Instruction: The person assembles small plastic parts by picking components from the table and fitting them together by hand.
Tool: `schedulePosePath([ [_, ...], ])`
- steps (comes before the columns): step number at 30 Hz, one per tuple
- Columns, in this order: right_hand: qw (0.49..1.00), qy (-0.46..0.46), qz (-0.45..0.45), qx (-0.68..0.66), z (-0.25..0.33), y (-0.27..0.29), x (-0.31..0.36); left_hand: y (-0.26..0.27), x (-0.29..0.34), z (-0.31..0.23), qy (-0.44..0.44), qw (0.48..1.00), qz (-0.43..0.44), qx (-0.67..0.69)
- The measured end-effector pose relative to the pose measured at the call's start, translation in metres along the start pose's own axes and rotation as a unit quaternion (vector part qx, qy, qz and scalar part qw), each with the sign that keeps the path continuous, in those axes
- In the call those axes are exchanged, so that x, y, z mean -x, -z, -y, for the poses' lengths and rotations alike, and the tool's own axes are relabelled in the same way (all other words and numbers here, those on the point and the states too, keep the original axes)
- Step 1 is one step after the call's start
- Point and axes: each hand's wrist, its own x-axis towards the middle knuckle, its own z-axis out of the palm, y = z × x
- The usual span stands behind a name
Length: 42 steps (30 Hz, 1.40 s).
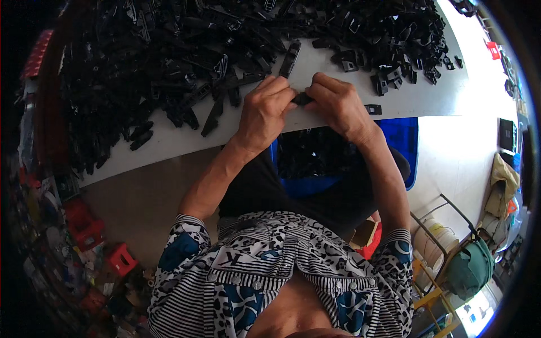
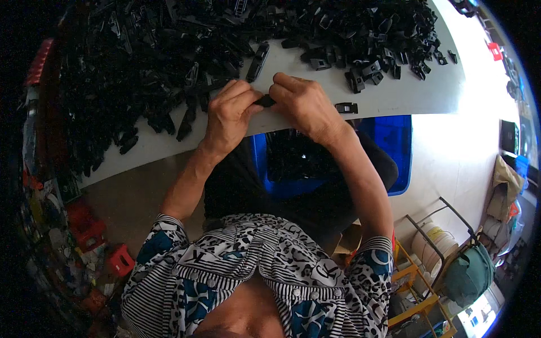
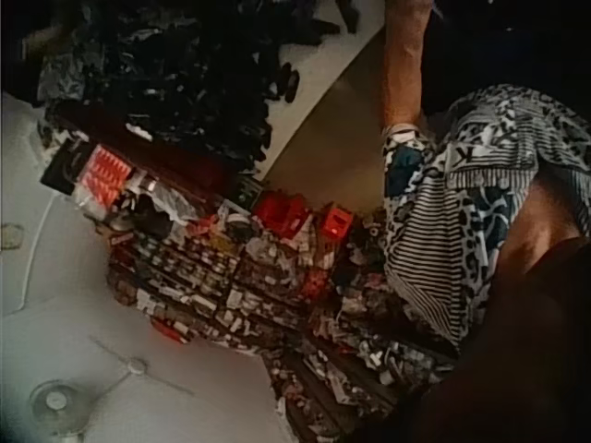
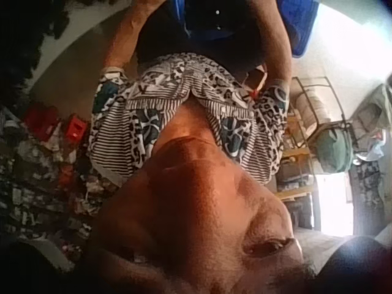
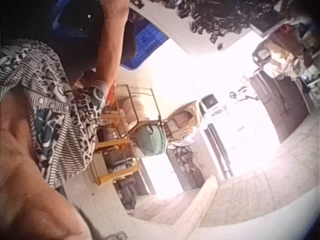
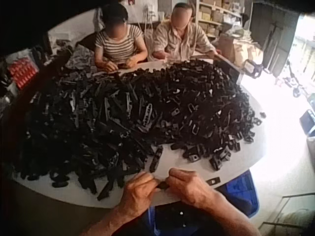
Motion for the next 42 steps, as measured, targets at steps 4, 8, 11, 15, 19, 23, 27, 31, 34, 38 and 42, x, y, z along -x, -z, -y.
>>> schedulePosePath([
  [4, 0.998, -0.032, 0.005, 0.052, 0.013, 0.016, 0.011, 0.015, -0.006, -0.008, 0.021, 0.997, 0.079, 0.012],
  [8, 0.977, -0.098, -0.056, 0.180, 0.021, 0.050, 0.045, 0.021, -0.014, -0.005, 0.115, 0.992, 0.033, -0.047],
  [11, 0.960, -0.169, 0.007, 0.225, 0.019, 0.061, 0.058, 0.012, -0.033, -0.002, 0.052, 0.990, -0.019, -0.131],
  [15, 0.964, -0.149, 0.047, 0.216, 0.007, 0.053, 0.060, -0.001, -0.053, 0.011, -0.070, 0.964, -0.010, -0.255],
  [19, 0.979, -0.179, -0.032, 0.092, 0.002, 0.047, 0.052, -0.005, -0.057, 0.011, -0.090, 0.961, 0.043, -0.258],
  [23, 0.917, -0.232, -0.179, -0.271, 0.001, 0.027, 0.029, -0.009, -0.048, -0.001, -0.096, 0.980, 0.048, -0.165],
  [27, 0.974, -0.091, -0.179, -0.101, -0.019, 0.005, 0.015, -0.009, -0.036, -0.008, -0.008, 0.998, 0.040, -0.042],
  [31, 0.989, -0.088, -0.120, 0.028, -0.015, 0.009, 0.016, -0.007, -0.027, -0.003, 0.004, 1.000, 0.013, -0.028],
  [34, 0.989, -0.090, -0.106, 0.050, -0.008, 0.015, 0.018, -0.007, -0.024, -0.003, -0.002, 0.998, -0.011, -0.057],
  [38, 0.991, -0.071, -0.094, 0.060, -0.009, 0.017, 0.021, -0.006, -0.023, -0.003, 0.006, 0.999, -0.010, -0.050],
  [42, 0.992, -0.045, -0.082, 0.084, -0.009, 0.020, 0.016, -0.008, -0.024, 0.002, -0.013, 0.999, -0.006, -0.044],
])
